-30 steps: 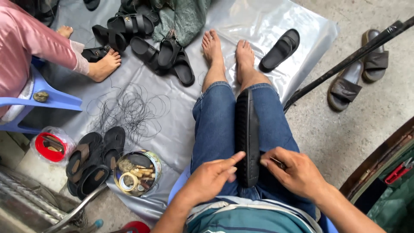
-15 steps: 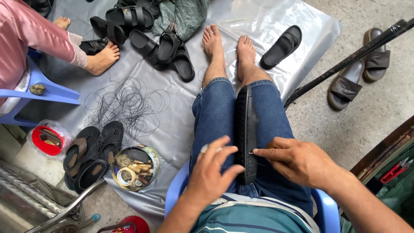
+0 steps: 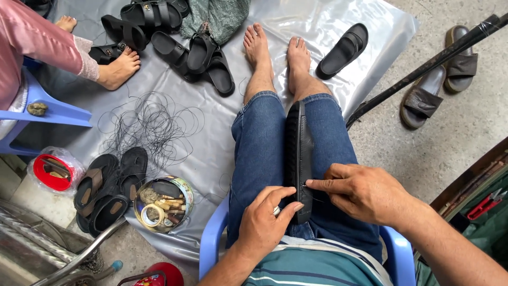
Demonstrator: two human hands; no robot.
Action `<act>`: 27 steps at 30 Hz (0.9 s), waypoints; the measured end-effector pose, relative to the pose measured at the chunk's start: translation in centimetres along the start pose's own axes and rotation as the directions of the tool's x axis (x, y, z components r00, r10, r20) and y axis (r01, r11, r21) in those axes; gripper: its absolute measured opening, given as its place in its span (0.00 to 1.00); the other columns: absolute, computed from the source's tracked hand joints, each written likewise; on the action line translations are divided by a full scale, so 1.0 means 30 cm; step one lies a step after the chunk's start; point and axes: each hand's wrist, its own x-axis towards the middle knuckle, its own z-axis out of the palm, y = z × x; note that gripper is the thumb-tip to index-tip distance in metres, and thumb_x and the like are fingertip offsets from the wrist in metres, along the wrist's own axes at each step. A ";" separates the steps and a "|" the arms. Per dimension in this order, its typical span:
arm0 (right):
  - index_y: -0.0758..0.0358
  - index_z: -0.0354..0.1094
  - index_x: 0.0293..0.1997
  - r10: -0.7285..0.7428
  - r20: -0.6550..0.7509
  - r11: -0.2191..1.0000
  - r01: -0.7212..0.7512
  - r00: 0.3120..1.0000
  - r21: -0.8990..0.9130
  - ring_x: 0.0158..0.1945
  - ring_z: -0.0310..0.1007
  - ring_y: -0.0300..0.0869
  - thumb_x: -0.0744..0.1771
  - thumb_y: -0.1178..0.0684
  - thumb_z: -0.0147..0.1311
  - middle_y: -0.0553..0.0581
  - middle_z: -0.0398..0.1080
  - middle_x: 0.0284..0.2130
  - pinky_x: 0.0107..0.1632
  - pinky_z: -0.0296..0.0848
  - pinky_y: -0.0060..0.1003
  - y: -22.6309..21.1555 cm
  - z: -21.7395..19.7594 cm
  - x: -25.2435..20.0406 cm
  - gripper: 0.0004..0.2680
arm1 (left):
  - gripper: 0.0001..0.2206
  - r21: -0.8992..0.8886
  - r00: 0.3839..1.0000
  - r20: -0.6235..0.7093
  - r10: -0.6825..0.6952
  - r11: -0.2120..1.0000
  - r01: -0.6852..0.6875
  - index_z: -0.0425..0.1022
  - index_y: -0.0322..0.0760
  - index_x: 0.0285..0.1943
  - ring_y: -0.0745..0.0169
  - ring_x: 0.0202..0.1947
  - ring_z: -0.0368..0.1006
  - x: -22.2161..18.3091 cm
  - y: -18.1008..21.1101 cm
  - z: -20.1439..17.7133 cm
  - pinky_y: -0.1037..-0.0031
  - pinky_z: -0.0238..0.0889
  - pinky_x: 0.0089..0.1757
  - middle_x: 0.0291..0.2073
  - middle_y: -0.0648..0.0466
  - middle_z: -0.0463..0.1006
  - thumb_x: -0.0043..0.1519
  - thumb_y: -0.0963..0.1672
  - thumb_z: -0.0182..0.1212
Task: Hand-sewing the sole of a sandal using a needle and thread while sitting in a workshop area.
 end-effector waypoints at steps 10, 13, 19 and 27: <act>0.41 0.60 0.54 0.255 -0.044 0.902 -0.254 0.966 -0.349 0.26 0.70 0.44 0.62 0.47 0.42 0.47 0.61 0.31 0.26 0.72 0.42 -0.149 0.023 0.003 0.15 | 0.13 0.052 0.980 -0.122 0.160 0.987 -0.155 0.74 0.42 0.46 0.66 0.30 0.73 -0.023 -0.028 0.050 0.76 0.68 0.29 0.38 0.56 0.75 0.52 0.42 0.64; 0.42 0.62 0.52 0.188 -0.113 0.930 -0.214 0.976 -0.297 0.25 0.70 0.44 0.61 0.48 0.45 0.46 0.62 0.31 0.25 0.71 0.40 -0.119 0.040 -0.001 0.14 | 0.13 0.046 0.974 -0.119 0.193 0.981 -0.189 0.73 0.43 0.47 0.66 0.27 0.73 -0.029 -0.042 0.055 0.75 0.68 0.26 0.39 0.55 0.73 0.53 0.42 0.64; 0.40 0.69 0.46 0.055 -0.304 0.997 -0.036 0.951 0.070 0.26 0.69 0.33 0.59 0.56 0.51 0.40 0.66 0.29 0.24 0.67 0.29 -0.034 0.074 0.001 0.14 | 0.16 -0.046 0.963 -0.159 0.219 0.972 -0.229 0.70 0.44 0.50 0.66 0.30 0.75 -0.034 -0.061 0.048 0.79 0.71 0.32 0.39 0.53 0.74 0.53 0.40 0.64; 0.42 0.69 0.44 0.017 -0.344 1.000 -0.009 0.939 0.026 0.29 0.70 0.33 0.60 0.54 0.51 0.42 0.65 0.30 0.22 0.68 0.29 -0.040 0.063 0.023 0.11 | 0.17 -0.041 0.946 -0.166 0.278 0.957 -0.289 0.69 0.40 0.51 0.62 0.32 0.73 -0.020 -0.060 0.051 0.77 0.71 0.33 0.37 0.50 0.73 0.53 0.38 0.66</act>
